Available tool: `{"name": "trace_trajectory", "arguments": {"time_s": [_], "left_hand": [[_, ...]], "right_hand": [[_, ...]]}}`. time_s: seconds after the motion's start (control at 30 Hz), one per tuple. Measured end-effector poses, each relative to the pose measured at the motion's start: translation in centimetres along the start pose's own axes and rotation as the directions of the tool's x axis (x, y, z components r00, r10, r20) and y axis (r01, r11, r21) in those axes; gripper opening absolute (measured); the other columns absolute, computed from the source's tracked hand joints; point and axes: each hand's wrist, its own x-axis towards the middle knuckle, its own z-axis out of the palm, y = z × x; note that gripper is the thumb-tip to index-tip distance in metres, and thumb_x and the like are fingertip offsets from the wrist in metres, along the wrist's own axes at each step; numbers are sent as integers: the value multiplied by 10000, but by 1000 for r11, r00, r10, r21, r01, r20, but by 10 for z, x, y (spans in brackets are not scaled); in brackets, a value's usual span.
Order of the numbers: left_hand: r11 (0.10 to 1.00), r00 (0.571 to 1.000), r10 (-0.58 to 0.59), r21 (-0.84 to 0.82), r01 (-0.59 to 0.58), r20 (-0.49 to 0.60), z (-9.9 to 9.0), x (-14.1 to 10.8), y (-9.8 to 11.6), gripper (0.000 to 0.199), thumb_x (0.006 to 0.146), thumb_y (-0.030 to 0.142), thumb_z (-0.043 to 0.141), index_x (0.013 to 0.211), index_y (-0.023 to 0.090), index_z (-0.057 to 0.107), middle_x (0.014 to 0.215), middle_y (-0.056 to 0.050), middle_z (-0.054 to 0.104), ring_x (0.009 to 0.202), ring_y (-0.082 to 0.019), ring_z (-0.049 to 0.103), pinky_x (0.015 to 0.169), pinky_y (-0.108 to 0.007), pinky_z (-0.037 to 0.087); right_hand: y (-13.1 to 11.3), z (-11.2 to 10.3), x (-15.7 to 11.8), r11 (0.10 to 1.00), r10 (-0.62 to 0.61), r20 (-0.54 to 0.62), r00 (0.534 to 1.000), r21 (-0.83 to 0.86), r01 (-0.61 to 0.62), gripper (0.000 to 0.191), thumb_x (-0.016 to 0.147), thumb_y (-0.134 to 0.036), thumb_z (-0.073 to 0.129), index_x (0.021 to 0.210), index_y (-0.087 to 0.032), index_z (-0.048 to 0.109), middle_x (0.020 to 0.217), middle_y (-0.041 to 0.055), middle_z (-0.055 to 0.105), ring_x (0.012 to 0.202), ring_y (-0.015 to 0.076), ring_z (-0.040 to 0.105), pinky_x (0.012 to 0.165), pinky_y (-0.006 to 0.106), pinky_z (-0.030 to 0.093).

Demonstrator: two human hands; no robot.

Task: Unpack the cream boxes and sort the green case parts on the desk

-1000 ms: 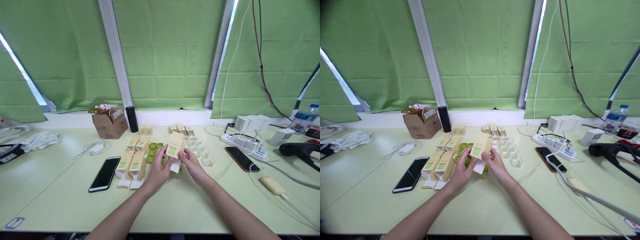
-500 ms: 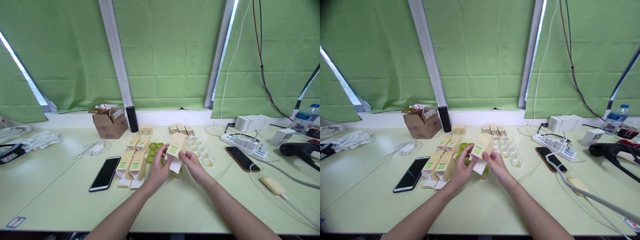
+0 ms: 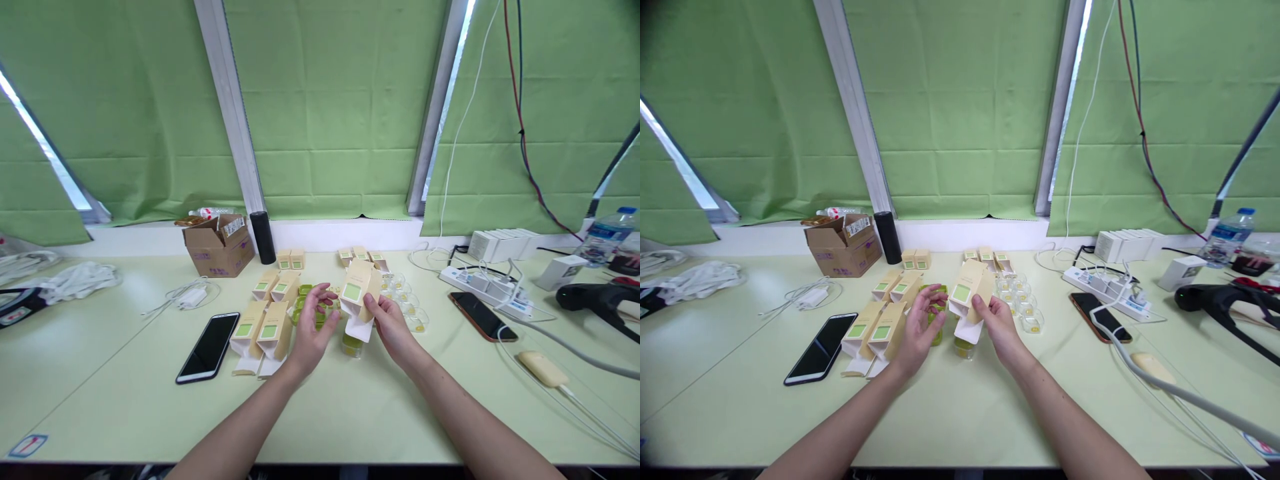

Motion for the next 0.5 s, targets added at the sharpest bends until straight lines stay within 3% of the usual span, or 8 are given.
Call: {"name": "trace_trajectory", "arguments": {"time_s": [0.3,0.5], "left_hand": [[995,998,-49,88,52,-36,0,3,-9,318,988,427,620,1229,223,649,1122,-95,739,1046,-243,678,859,-370,498],[986,999,22,168,-17,-30,4,4,-8,265,899,370,740,1106,209,704,1012,-74,767,924,-232,695,790,-351,517]], "right_hand": [[-2,0,-3,998,-57,-86,995,-29,55,513,702,-590,879,987,-176,777,911,122,849,719,310,784,698,440,624],[-3,3,-6,966,-201,-81,976,-185,183,383,784,-538,827,972,-206,789,952,100,836,845,326,759,743,452,603]]}}
